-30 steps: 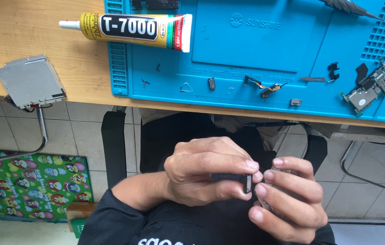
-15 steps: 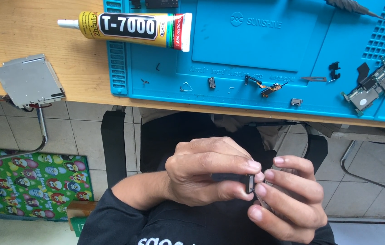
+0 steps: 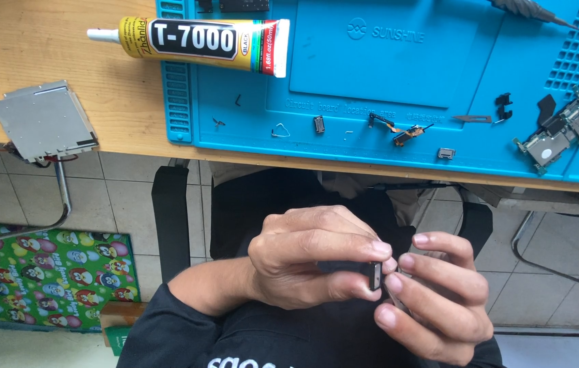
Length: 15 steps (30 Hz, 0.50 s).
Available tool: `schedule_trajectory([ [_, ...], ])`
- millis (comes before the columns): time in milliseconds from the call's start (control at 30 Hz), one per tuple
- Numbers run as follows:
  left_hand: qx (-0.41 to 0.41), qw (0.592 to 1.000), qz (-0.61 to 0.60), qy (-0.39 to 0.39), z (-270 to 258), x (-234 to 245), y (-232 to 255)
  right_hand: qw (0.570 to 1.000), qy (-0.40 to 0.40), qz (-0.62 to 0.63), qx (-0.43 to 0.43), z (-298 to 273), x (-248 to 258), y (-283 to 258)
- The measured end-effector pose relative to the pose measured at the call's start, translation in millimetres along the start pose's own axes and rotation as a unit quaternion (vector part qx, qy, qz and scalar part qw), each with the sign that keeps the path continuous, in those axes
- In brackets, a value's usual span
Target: Applying adhesive to a small component and manipulating a ribbon cable connector during a mobile phone repair.
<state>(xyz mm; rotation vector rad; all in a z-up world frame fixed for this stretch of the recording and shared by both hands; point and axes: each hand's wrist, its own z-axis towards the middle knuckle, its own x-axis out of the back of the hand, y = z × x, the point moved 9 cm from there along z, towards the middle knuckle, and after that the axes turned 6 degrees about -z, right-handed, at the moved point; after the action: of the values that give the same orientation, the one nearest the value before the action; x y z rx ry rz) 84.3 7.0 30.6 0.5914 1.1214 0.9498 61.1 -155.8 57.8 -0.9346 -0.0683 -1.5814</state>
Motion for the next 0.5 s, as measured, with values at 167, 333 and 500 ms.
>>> schedule_trajectory([
  [167, 0.001, 1.0, 0.003, 0.003, -1.2, -0.4, -0.3, 1.0, -0.01, -0.004, -0.018, 1.5, 1.5, -2.2],
  [333, -0.003, 1.0, 0.009, -0.002, -1.0, 0.0, 0.5, 1.0, 0.001, -0.002, -0.012, 0.5, 1.1, -0.9],
  [500, 0.002, 1.0, 0.016, -0.005, -1.2, -0.5, 0.6, 1.0, -0.014, -0.002, -0.021, 0.7, 0.9, -0.8],
])
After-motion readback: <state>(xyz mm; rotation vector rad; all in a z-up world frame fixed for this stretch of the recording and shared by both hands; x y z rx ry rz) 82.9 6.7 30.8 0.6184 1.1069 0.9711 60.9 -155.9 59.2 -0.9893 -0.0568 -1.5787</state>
